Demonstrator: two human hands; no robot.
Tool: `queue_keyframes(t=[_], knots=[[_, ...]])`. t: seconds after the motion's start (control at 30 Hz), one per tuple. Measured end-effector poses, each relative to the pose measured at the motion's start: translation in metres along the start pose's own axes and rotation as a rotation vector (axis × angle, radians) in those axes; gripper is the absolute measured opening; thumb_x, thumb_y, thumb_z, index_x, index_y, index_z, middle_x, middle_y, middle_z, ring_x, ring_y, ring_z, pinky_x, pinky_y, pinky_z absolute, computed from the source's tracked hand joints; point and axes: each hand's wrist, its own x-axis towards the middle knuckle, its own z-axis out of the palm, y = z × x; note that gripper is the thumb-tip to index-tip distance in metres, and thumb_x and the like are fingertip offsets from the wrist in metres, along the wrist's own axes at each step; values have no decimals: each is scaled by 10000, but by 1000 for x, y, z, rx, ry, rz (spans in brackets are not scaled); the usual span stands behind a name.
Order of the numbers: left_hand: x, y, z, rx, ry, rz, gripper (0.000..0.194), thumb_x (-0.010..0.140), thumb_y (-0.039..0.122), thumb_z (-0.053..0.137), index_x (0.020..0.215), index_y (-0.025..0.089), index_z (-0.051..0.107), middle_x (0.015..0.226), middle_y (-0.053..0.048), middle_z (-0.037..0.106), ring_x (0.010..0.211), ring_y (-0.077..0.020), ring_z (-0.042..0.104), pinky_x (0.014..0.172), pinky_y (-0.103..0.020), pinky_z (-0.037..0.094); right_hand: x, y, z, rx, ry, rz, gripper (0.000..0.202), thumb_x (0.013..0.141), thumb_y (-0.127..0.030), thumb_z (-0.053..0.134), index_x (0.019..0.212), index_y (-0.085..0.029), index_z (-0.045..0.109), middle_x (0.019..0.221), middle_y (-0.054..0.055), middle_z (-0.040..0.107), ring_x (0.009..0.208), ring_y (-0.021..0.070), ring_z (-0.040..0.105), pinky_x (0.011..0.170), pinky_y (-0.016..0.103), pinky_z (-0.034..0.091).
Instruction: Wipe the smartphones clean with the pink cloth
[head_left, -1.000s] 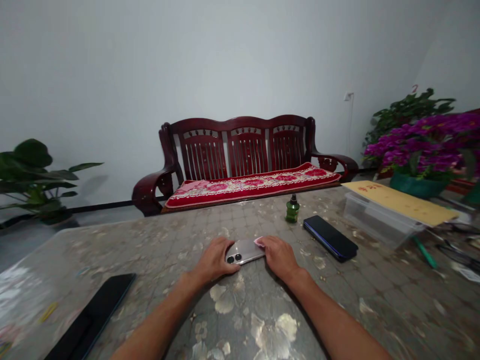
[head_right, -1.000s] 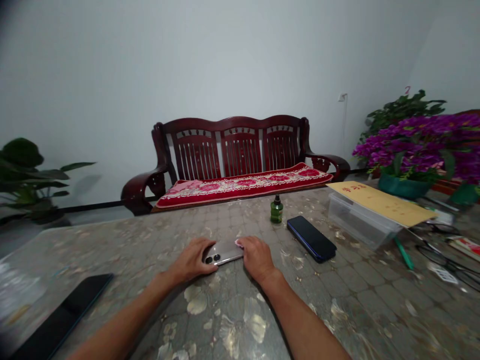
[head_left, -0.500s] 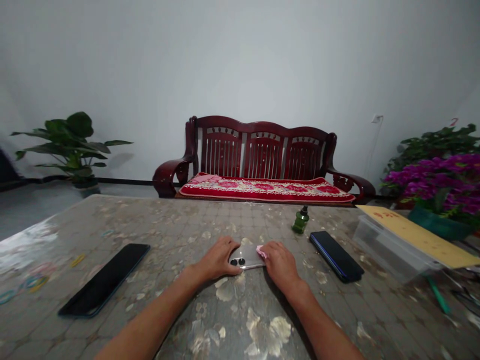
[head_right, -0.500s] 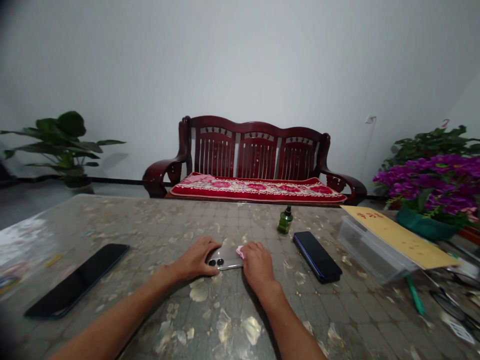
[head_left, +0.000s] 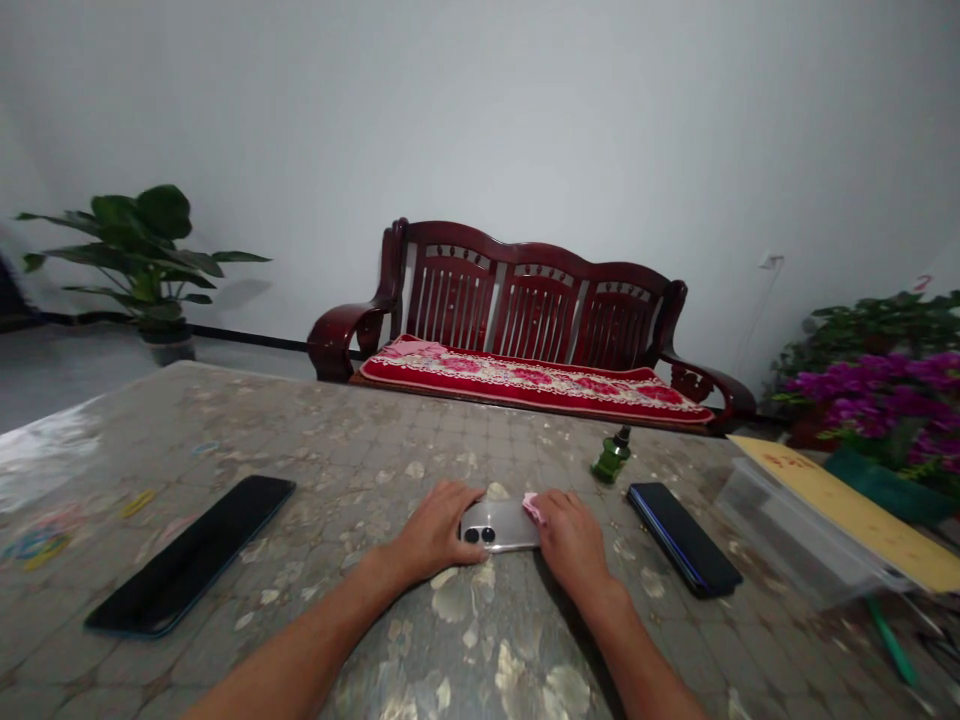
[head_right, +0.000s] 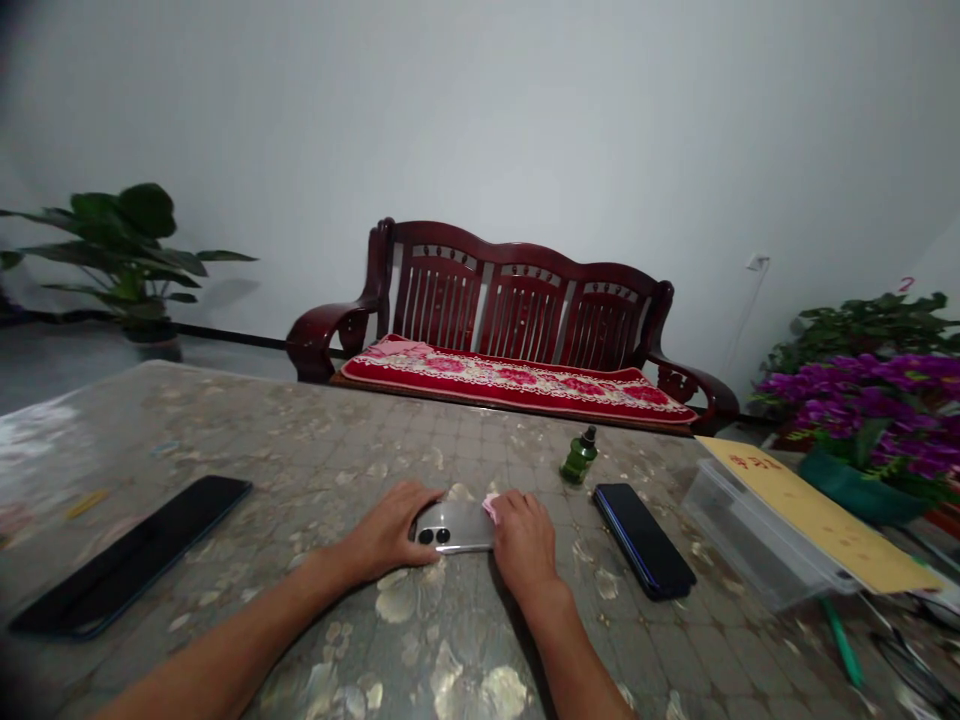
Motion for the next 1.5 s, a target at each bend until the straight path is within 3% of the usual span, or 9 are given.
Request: queue_keyframes(t=[0.17, 0.43, 0.67, 1.17, 1.5], knots=[[-2, -3, 2, -49, 11, -13, 796, 659, 451, 838, 1361, 190, 567, 1186, -112, 682, 1094, -315, 599, 995, -442, 442, -2, -17, 1, 138, -35, -150, 349, 932, -92, 491, 1136, -278, 704, 1144, 32, 701, 1022, 209, 588, 898, 301, 427], [-1, -1, 2, -92, 1, -85, 825, 668, 390, 851, 1409, 209, 538, 1264, -111, 673, 1158, -314, 588, 1019, -434, 437, 1, -6, 0, 12, -19, 6, 354, 929, -73, 462, 1114, -239, 714, 1080, 73, 713, 984, 242, 586, 865, 339, 422], [-1, -4, 7, -86, 19, -58, 858, 648, 486, 871, 1391, 191, 560, 1235, -126, 688, 1145, -332, 598, 1020, -455, 437, 1, -30, -2, 121, -69, -177, 303, 952, -114, 512, 1133, -254, 710, 1171, 42, 702, 1012, 229, 576, 900, 333, 424], [0, 3, -3, -57, -12, -75, 839, 675, 471, 869, 1402, 208, 541, 1287, -118, 671, 1206, -339, 577, 1079, -486, 385, -10, -19, -3, 74, -4, -378, 223, 948, -130, 603, 1056, -283, 724, 975, 20, 691, 870, 193, 536, 747, 305, 330], [-1, 7, -5, -46, -19, -86, 798, 682, 440, 866, 1382, 212, 558, 1269, -110, 672, 1193, -335, 580, 1107, -518, 345, -16, -20, -10, 133, -42, -451, 297, 838, -30, 583, 984, -254, 712, 955, 13, 679, 873, 189, 525, 752, 315, 305]])
